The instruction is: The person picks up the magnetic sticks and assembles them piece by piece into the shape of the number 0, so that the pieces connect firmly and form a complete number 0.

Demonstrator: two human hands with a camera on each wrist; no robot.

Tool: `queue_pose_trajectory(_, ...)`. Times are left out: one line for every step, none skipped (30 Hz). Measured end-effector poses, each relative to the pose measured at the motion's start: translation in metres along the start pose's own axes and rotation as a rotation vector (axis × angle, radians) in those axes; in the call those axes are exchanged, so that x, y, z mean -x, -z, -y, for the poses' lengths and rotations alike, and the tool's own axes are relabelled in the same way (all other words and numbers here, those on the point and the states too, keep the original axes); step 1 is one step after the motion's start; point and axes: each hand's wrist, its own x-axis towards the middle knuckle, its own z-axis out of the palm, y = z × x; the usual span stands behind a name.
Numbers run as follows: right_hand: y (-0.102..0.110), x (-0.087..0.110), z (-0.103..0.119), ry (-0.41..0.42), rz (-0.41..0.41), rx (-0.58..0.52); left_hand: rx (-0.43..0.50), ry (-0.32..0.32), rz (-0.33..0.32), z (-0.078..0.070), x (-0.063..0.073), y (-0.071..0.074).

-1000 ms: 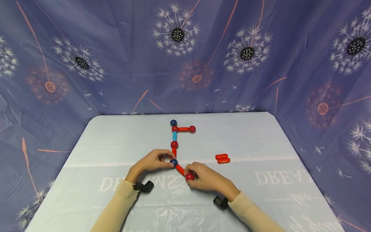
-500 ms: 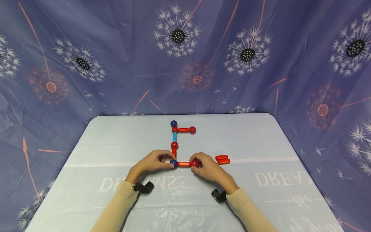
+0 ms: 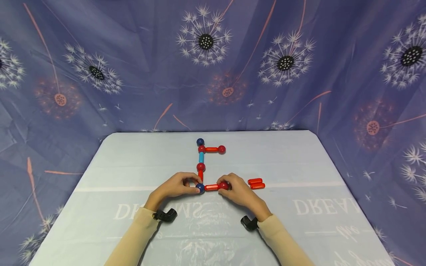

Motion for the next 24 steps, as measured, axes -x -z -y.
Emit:
queue_pose_trajectory(0.0001, 0.0001, 0.0001, -0.001, 0.006, 0.001, -0.003, 0.001, 0.001, 0.0001, 0.0000, -0.0001)
queue_pose_trajectory(0.0002, 0.0003, 0.0001, -0.002, 0.009, 0.000, -0.004, 0.004, 0.002, 0.0000, -0.0001, -0.0002)
queue_pose_trajectory(0.0003, 0.0003, 0.0001, -0.003, 0.012, 0.000, -0.003, 0.005, 0.002, -0.0001, -0.0001, -0.0002)
queue_pose_trajectory(0.0004, 0.0004, 0.0001, -0.003, 0.014, -0.001, -0.003, 0.006, 0.002, -0.0004, -0.0001, -0.0003)
queue_pose_trajectory(0.0003, 0.0004, 0.0002, -0.006, 0.016, -0.001, -0.003, 0.005, 0.001, -0.0006, 0.0000, -0.0002)
queue_pose_trajectory(0.0002, 0.0005, 0.0003, -0.008, 0.019, -0.003, -0.004, 0.006, -0.001, -0.0011, 0.0003, -0.0003)
queue_pose_trajectory(0.0001, 0.0007, 0.0002, -0.009, 0.021, -0.005, -0.004, 0.006, -0.002, -0.0013, 0.0006, -0.0004)
queue_pose_trajectory(0.0000, 0.0009, 0.0001, -0.011, 0.023, -0.006, -0.003, 0.005, -0.004, -0.0016, 0.0008, -0.0007)
queue_pose_trajectory(-0.0001, 0.0011, 0.0000, -0.013, 0.025, -0.007, -0.005, 0.004, -0.005, -0.0016, 0.0011, -0.0009)
queue_pose_trajectory(0.0000, 0.0012, 0.0000, -0.014, 0.027, -0.007, -0.006, 0.002, -0.006, -0.0017, 0.0014, -0.0009)
queue_pose_trajectory(0.0000, 0.0014, 0.0002, -0.016, 0.030, -0.006, -0.007, 0.001, -0.008, -0.0018, 0.0016, -0.0009)
queue_pose_trajectory(0.0000, 0.0015, 0.0001, -0.017, 0.032, -0.003, -0.008, -0.001, -0.009, -0.0019, 0.0018, -0.0010)
queue_pose_trajectory(0.0000, 0.0017, 0.0001, -0.018, 0.033, -0.002, -0.008, -0.003, -0.010, -0.0019, 0.0018, -0.0010)
queue_pose_trajectory(0.0000, 0.0017, 0.0001, -0.019, 0.035, 0.001, -0.009, -0.005, -0.012, -0.0020, 0.0019, -0.0010)
queue_pose_trajectory(0.0001, 0.0018, 0.0002, -0.021, 0.037, 0.002, -0.009, -0.007, -0.012, -0.0021, 0.0020, -0.0010)
queue_pose_trajectory(0.0002, 0.0019, 0.0004, -0.024, 0.039, 0.005, -0.009, -0.009, -0.013, -0.0023, 0.0021, -0.0009)
queue_pose_trajectory(0.0004, 0.0021, 0.0008, -0.027, 0.041, 0.006, -0.012, -0.010, -0.014, -0.0025, 0.0022, -0.0009)
queue_pose_trajectory(0.0007, 0.0023, 0.0010, -0.029, 0.044, 0.009, -0.011, -0.011, -0.015, -0.0027, 0.0024, -0.0010)
queue_pose_trajectory(0.0011, 0.0025, 0.0014, -0.031, 0.048, 0.011, -0.012, -0.011, -0.016, -0.0029, 0.0025, -0.0009)
queue_pose_trajectory(0.0016, 0.0028, 0.0017, -0.028, 0.053, 0.016, -0.012, -0.011, -0.017, -0.0033, 0.0028, -0.0008)
queue_pose_trajectory(0.0024, 0.0031, 0.0022, -0.030, 0.058, 0.017, -0.010, -0.010, -0.018, -0.0038, 0.0030, -0.0007)
queue_pose_trajectory(0.0032, 0.0033, 0.0026, -0.030, 0.065, 0.020, -0.009, -0.010, -0.020, -0.0043, 0.0031, -0.0006)
queue_pose_trajectory(0.0043, 0.0036, 0.0029, -0.028, 0.073, 0.020, -0.007, -0.009, -0.021, -0.0049, 0.0033, -0.0004)
queue_pose_trajectory(0.0055, 0.0039, 0.0027, -0.021, 0.081, 0.021, -0.003, -0.008, -0.021, -0.0054, 0.0033, -0.0004)
